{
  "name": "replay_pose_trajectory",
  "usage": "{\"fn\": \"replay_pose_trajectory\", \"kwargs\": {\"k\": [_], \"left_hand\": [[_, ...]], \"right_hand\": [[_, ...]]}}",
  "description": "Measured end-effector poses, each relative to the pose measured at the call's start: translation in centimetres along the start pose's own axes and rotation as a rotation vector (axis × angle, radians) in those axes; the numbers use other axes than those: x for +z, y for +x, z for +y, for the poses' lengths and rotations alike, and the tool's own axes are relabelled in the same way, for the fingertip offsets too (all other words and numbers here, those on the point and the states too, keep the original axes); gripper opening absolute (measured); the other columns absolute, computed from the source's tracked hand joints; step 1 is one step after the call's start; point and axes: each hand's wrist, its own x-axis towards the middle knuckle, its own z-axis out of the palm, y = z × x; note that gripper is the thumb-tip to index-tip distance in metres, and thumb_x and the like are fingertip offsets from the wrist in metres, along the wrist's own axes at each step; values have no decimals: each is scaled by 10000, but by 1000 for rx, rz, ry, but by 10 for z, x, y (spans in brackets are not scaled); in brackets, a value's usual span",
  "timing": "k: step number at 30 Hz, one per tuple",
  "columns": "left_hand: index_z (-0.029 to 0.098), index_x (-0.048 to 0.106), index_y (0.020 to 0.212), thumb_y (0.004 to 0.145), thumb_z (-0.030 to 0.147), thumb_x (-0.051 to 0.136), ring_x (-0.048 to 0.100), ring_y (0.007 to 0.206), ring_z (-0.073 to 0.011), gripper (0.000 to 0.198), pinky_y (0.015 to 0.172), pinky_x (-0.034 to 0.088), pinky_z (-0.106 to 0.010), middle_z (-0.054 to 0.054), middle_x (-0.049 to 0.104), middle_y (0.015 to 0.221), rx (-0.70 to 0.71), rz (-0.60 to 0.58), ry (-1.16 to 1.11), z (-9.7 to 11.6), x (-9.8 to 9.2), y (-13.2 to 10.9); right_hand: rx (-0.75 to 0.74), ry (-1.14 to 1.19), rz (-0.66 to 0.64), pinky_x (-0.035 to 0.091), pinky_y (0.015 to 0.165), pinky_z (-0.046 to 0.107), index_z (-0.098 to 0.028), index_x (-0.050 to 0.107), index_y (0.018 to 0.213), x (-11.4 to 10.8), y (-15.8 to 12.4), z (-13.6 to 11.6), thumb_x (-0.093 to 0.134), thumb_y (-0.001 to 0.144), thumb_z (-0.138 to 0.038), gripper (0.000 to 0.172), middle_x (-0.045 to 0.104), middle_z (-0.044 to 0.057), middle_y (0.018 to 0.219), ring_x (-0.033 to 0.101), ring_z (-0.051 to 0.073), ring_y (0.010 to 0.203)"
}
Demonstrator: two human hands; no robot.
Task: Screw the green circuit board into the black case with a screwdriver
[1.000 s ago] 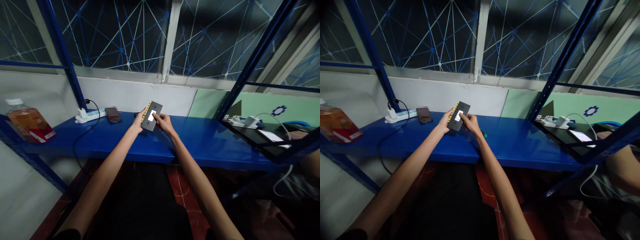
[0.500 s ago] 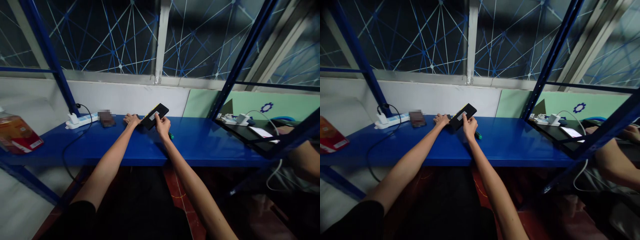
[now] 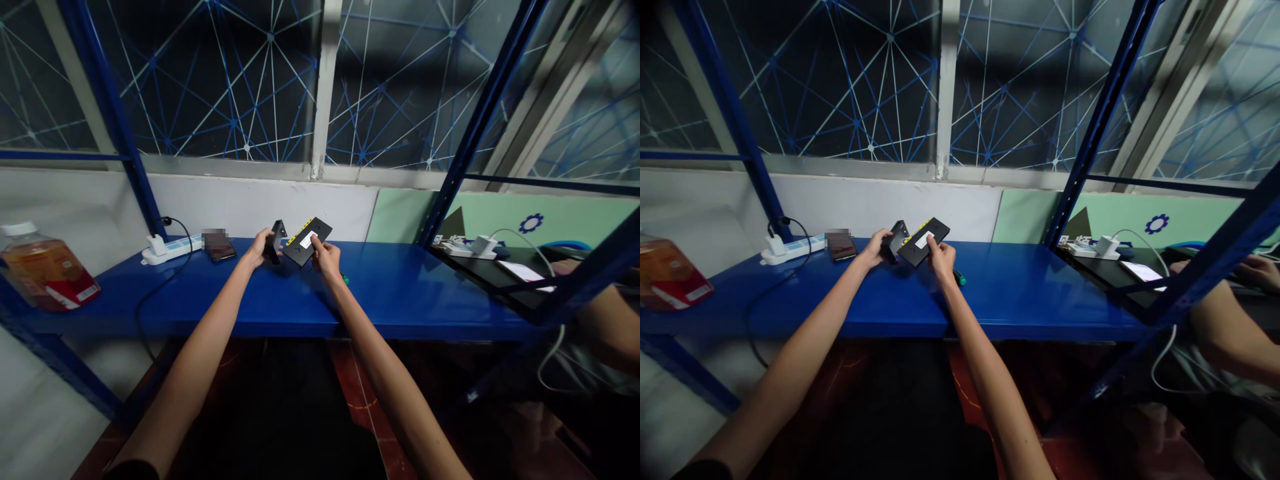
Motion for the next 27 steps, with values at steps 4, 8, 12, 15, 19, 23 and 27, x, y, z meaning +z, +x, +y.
{"fn": "replay_pose_trajectory", "kwargs": {"k": [4, 8, 12, 15, 19, 23, 27], "left_hand": [[164, 676, 913, 830, 420, 569, 700, 690, -308, 290, 660, 586, -488, -139, 729, 792, -213, -342, -516, -4, -11, -26], [117, 679, 915, 875, 264, 553, 679, 574, -240, 198, 602, 586, -393, -110, 722, 705, -222, -312, -596, -11, 0, -40], [89, 678, 837, 910, 217, 510, 640, 484, -181, 224, 530, 547, -285, -96, 704, 633, -182, -281, -625, -15, 15, -42], [91, 682, 818, 919, 212, 511, 662, 519, -175, 232, 542, 542, -262, -97, 717, 658, -160, -295, -631, -16, 19, -42], [105, 683, 827, 917, 198, 525, 663, 523, -163, 204, 548, 536, -253, -75, 719, 666, -127, -303, -632, -15, 19, -45], [104, 686, 838, 907, 192, 550, 678, 553, -168, 175, 555, 534, -256, -86, 734, 712, -66, -336, -596, -15, 20, -48], [109, 684, 825, 894, 192, 580, 671, 531, -163, 150, 533, 530, -252, -81, 731, 707, -35, -347, -571, -15, 21, -48]], "right_hand": [[39, 96, -66, 195, 320, 218, -233, 386, 549, 4, -4, -3, 694, 766, -597, 524, 455, -40, 388, 312, 59, 303], [89, 36, -189, 161, 305, 215, -214, 415, 521, 5, -6, -1, 683, 805, -522, 498, 469, -21, 372, 301, 53, 277], [98, 0, -232, 171, 299, 210, -211, 417, 518, 5, -7, 1, 686, 812, -514, 501, 478, -15, 371, 298, 48, 280], [102, -30, -236, 187, 297, 202, -211, 416, 518, 5, -8, 1, 695, 817, -500, 501, 483, -9, 371, 308, 46, 288], [117, -65, -235, 183, 286, 198, -217, 398, 516, 6, -9, 1, 677, 845, -477, 504, 475, -11, 363, 309, 48, 279], [136, -68, -236, 180, 276, 195, -217, 399, 523, 7, -9, 3, 693, 836, -483, 505, 493, -5, 369, 310, 48, 263], [138, -47, -240, 178, 267, 195, -227, 392, 540, 8, -8, 4, 714, 814, -500, 504, 492, -7, 359, 301, 51, 260]]}}
